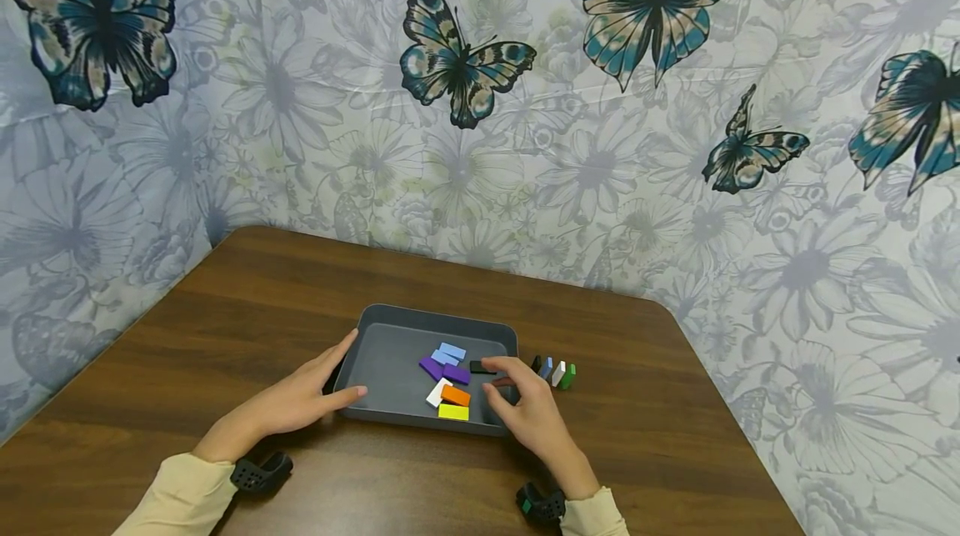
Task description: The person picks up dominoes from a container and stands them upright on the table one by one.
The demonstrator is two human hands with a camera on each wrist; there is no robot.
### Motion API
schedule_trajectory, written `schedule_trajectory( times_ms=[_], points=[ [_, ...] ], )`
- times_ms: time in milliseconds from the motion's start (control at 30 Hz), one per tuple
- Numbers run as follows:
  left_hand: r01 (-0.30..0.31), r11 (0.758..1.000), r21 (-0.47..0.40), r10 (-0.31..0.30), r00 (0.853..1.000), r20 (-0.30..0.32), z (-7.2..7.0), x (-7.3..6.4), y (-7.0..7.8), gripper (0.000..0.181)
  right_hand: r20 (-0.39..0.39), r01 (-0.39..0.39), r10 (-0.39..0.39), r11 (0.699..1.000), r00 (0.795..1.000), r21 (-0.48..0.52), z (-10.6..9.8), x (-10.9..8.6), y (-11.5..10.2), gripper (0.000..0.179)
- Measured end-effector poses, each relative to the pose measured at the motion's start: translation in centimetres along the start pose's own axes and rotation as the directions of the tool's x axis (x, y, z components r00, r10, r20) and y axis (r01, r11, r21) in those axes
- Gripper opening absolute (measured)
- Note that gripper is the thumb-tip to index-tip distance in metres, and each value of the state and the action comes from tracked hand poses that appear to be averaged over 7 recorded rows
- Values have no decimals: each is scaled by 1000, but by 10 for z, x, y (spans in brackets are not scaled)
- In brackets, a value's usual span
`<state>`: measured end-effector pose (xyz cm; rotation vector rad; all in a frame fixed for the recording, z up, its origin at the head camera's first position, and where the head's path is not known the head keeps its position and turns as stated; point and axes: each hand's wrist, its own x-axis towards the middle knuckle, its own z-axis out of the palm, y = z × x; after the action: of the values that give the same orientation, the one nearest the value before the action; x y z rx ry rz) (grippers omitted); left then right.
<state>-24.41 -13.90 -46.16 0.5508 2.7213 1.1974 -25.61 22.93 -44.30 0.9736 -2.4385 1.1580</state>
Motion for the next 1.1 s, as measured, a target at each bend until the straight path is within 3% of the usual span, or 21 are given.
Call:
schedule_trajectory(
  times_ms=[467,1100],
  points=[
    [33,999,-8,-33,999,28,-2,-4,5,92,91,-26,25,1000,996,4,1,2,-8,36],
    [20,1000,-20,-19,1000,19,-2,-6,6,90,173,-35,45,998,984,-60,1,12,-17,32]
  ],
)
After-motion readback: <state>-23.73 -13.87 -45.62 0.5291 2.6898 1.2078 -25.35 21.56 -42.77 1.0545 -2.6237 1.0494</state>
